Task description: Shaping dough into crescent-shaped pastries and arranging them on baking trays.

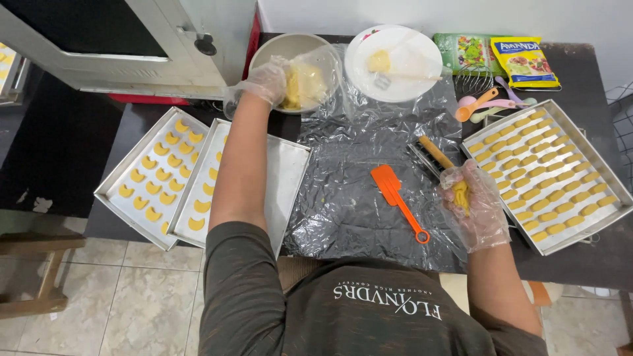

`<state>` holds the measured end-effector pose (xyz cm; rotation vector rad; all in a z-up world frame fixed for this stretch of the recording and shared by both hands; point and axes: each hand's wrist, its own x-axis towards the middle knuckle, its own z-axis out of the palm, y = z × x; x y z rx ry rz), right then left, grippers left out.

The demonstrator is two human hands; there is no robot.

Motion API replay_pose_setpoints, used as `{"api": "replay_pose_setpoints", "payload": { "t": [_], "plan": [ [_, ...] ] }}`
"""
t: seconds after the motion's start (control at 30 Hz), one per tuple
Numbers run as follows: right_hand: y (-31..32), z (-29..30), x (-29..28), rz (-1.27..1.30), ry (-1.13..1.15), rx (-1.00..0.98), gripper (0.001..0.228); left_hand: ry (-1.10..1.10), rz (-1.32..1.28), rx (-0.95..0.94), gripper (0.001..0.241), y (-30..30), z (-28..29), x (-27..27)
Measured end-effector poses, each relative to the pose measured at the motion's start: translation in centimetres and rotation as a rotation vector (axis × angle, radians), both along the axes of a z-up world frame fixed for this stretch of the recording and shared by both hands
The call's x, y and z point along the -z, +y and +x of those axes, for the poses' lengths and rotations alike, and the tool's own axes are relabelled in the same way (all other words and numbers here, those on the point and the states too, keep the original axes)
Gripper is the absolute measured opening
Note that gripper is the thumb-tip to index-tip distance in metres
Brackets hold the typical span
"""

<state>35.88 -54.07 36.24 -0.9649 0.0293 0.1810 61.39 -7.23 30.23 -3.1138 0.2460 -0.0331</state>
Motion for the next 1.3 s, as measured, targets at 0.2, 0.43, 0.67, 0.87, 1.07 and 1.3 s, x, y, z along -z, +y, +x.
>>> {"api": "replay_pose_setpoints", "payload": {
  "t": [0.2,0.43,0.67,0.87,1.07,1.3],
  "plan": [
    [-0.7,0.6,2.2,-0.022,-0.040,0.026,0.045,0.272,-0.029,-0.247,0.102,-1.3,-2.4,-2.8],
    [-0.7,-0.1,1.9,0.007,-0.038,0.059,0.041,0.139,0.043,-0.369,0.038,-2.2,-0.1,-1.1],
    [-0.7,-0.8,-0.3,0.078,0.098,0.011,0.034,0.180,-0.148,-0.586,0.039,-2.7,-3.5,-8.5],
    [-0.6,-0.8,0.3,0.089,0.021,0.013,0.031,0.261,0.353,-0.348,0.029,-0.5,0.5,-0.6],
    [-0.8,-0.8,1.0,0.046,-0.007,-0.010,0.035,0.228,0.455,-0.430,0.033,-1.7,0.5,-0.3],
    [-1.7,-0.7,1.2,0.039,0.028,-0.048,0.040,0.188,0.396,-0.427,0.041,1.2,5.4,4.9]
  ]
}}
